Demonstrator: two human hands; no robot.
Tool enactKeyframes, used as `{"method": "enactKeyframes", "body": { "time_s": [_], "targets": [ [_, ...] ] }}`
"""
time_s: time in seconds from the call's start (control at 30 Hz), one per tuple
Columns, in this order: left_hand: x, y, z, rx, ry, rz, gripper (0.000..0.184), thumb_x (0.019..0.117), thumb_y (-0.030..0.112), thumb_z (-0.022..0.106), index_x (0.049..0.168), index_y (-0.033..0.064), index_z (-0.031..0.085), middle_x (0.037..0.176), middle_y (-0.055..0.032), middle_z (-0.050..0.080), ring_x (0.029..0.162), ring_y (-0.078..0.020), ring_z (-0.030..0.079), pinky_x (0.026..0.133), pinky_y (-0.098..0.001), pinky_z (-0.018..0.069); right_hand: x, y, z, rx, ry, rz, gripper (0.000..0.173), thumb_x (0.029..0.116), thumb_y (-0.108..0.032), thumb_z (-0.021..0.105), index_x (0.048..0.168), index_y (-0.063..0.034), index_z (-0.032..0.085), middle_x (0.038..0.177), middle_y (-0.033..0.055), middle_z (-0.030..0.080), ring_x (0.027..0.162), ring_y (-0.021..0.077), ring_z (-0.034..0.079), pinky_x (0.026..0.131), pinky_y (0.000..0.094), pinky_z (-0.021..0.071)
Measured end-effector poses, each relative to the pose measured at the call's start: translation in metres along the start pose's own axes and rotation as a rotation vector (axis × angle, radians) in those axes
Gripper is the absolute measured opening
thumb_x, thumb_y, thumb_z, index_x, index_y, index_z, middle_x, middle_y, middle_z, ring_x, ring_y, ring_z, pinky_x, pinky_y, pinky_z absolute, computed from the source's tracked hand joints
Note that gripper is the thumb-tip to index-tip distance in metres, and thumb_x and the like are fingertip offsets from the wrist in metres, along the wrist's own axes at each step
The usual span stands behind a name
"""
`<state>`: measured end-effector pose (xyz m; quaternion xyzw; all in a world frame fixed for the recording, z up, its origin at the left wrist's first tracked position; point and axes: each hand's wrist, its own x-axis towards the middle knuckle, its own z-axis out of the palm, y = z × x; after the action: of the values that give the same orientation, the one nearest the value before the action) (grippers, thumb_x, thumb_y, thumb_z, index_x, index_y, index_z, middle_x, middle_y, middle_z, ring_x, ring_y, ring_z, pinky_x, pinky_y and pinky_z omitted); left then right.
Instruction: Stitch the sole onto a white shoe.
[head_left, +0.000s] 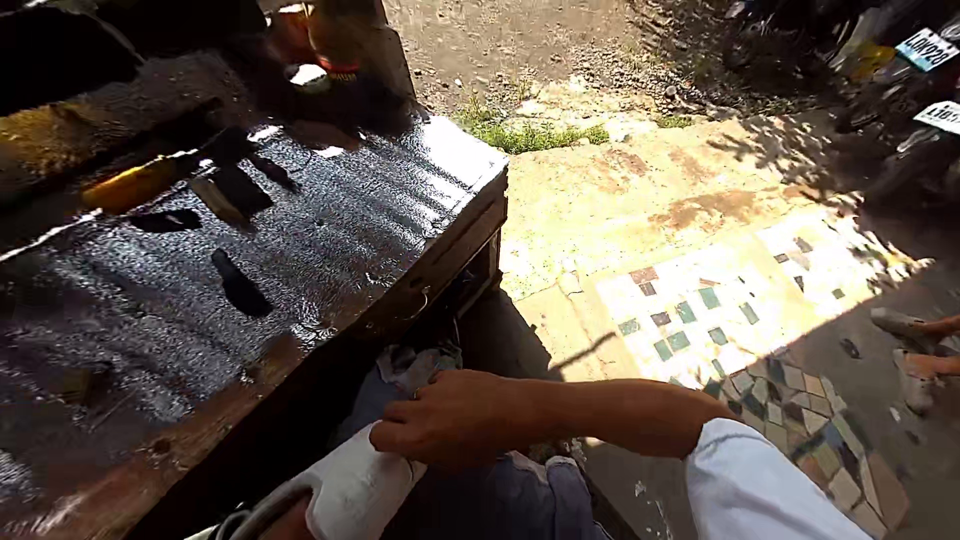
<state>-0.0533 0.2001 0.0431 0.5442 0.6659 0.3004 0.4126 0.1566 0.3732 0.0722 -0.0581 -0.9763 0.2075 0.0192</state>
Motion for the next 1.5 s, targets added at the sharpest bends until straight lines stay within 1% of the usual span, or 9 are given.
{"method": "enactKeyframes", "body": {
  "time_s": [0.17,0.3,0.47,0.63,0.7,0.83,1.13,1.23,1.5],
  "targets": [
    [0.011,0.021,0.036,-0.413,0.309,-0.198,0.006,0.0895,0.014,0.064,0.088,0.0120,0.069,0.076,0.0088,0.071,0.071,0.0003,0.068,0.067,-0.0223,0.0592,-0.003,-0.002,-0.002,0.009,0.001,0.009,0.014,0.0945,-0.004,0.060,0.108,-0.0010,0.063,0.103,0.0181,0.068,0.091,0.0367,0.071,0.073,0.0517,0.0579],
    [0.010,0.025,0.036,-0.555,0.271,-0.227,0.006,0.0916,0.009,0.065,0.089,0.0116,0.069,0.078,0.0078,0.071,0.074,-0.0007,0.068,0.070,-0.0228,0.0590,-0.005,-0.008,0.014,-0.077,0.108,0.014,0.008,0.0942,-0.003,0.056,0.101,-0.0029,0.061,0.099,0.0171,0.068,0.088,0.0344,0.071,0.071,0.0478,0.0590],
    [0.008,0.012,0.028,-0.186,0.154,-0.086,0.008,0.0899,0.017,0.067,0.083,0.0137,0.068,0.075,0.0105,0.068,0.072,0.0051,0.065,0.067,-0.0191,0.0555,-0.012,-0.004,0.033,-0.102,0.211,0.020,0.010,0.1009,-0.009,0.051,0.098,-0.0055,0.060,0.092,0.0131,0.066,0.083,0.0293,0.069,0.069,0.0417,0.0578],
    [0.006,0.006,0.022,-0.158,0.056,-0.118,0.015,0.0933,0.018,0.064,0.079,0.0150,0.068,0.069,0.0111,0.065,0.065,0.0050,0.061,0.060,-0.0188,0.0524,-0.013,0.020,0.019,-0.058,0.047,-0.138,0.026,0.1050,-0.031,0.054,0.105,-0.0066,0.064,0.098,0.0094,0.069,0.088,0.0233,0.072,0.080,0.0374,0.0600],
    [0.009,0.004,0.023,-0.204,0.075,-0.099,0.016,0.0939,0.017,0.063,0.079,0.0149,0.068,0.069,0.0118,0.065,0.065,0.0055,0.061,0.060,-0.0177,0.0522,-0.007,0.027,0.017,-0.066,0.065,-0.134,0.033,0.1020,-0.039,0.058,0.095,-0.0080,0.066,0.085,0.0070,0.069,0.076,0.0217,0.071,0.066,0.0369,0.0591],
    [0.011,0.001,0.025,-0.341,0.125,-0.083,0.014,0.0945,0.015,0.065,0.082,0.0137,0.072,0.072,0.0101,0.068,0.067,0.0041,0.064,0.063,-0.0181,0.0544,-0.008,0.047,0.021,-0.113,0.196,-0.045,0.060,0.0967,-0.065,0.051,0.073,-0.0102,0.057,0.056,0.0018,0.051,0.045,0.0174,0.053,0.040,0.0339,0.0388],
    [0.010,-0.006,0.031,-0.420,0.153,-0.023,0.018,0.0946,0.013,0.065,0.078,0.0147,0.071,0.070,0.0108,0.067,0.065,0.0040,0.063,0.062,-0.0179,0.0541,-0.092,0.100,0.066,0.055,0.274,0.507,0.072,0.0855,-0.073,0.062,0.066,-0.0043,0.055,0.051,0.0062,0.048,0.046,0.0239,0.053,0.045,0.0467,0.0420],
    [0.011,-0.005,0.031,-0.383,0.203,-0.028,0.021,0.0934,0.012,0.063,0.073,0.0172,0.068,0.067,0.0125,0.066,0.064,0.0054,0.062,0.060,-0.0171,0.0533,-0.105,0.074,0.098,0.356,0.198,0.389,0.074,0.0865,-0.079,0.056,0.072,-0.0060,0.058,0.055,0.0037,0.050,0.049,0.0171,0.050,0.048,0.0395,0.0417],
    [0.012,0.000,0.029,-0.318,0.235,-0.039,0.017,0.0931,0.015,0.064,0.077,0.0183,0.068,0.072,0.0149,0.067,0.070,0.0079,0.063,0.066,-0.0158,0.0541,-0.091,0.000,0.113,1.246,0.433,-0.080,0.032,0.0980,-0.034,0.071,0.084,-0.0079,0.059,0.077,-0.0024,0.059,0.071,-0.0007,0.056,0.062,0.0154,0.0451]
  ]
}}
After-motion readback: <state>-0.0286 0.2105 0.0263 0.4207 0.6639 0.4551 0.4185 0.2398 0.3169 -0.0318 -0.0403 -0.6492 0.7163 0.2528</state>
